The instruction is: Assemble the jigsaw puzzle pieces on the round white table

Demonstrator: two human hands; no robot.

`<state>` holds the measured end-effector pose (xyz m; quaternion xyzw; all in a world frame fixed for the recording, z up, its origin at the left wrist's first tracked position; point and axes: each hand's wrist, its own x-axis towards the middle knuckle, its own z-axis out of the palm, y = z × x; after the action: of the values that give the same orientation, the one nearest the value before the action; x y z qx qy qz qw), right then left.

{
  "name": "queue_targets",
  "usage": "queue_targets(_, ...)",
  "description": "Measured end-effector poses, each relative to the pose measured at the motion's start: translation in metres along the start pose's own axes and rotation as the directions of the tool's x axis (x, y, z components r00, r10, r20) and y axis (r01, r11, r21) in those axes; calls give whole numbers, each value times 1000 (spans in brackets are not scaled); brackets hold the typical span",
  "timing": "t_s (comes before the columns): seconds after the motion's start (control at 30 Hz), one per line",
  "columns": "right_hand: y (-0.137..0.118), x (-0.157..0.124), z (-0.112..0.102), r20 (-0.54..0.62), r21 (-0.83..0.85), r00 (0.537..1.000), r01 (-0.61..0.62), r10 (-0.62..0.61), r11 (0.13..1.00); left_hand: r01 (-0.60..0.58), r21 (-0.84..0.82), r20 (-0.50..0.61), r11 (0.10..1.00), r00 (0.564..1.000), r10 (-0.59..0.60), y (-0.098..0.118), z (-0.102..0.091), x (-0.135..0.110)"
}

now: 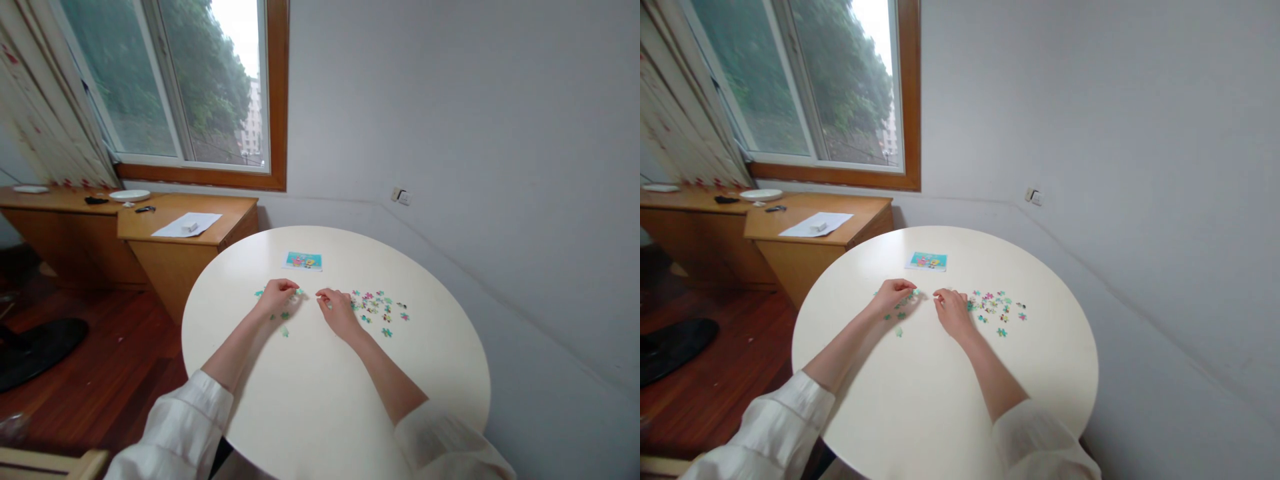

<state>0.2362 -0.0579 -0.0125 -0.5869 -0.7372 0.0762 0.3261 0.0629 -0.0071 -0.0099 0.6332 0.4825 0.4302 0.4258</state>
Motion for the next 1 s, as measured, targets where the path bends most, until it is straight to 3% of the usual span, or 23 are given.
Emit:
queue_targets(0.3,7,0,-1,-13,5,1000,10,-10,1000,13,116,206,993,978,-37,-7,-18,2)
queue_targets(0.43,14,2,-4,-35,-28,999,-4,3,1000,8,256,235,967,970,-70,-11,-20,5)
queue_targets(0.63,24,4,-13,-44,-204,995,-99,92,974,-57,459,258,887,963,-72,-18,-20,6)
queue_targets(1.0,28,4,-16,15,-347,984,-164,180,923,-63,674,247,736,958,-144,9,-19,-6)
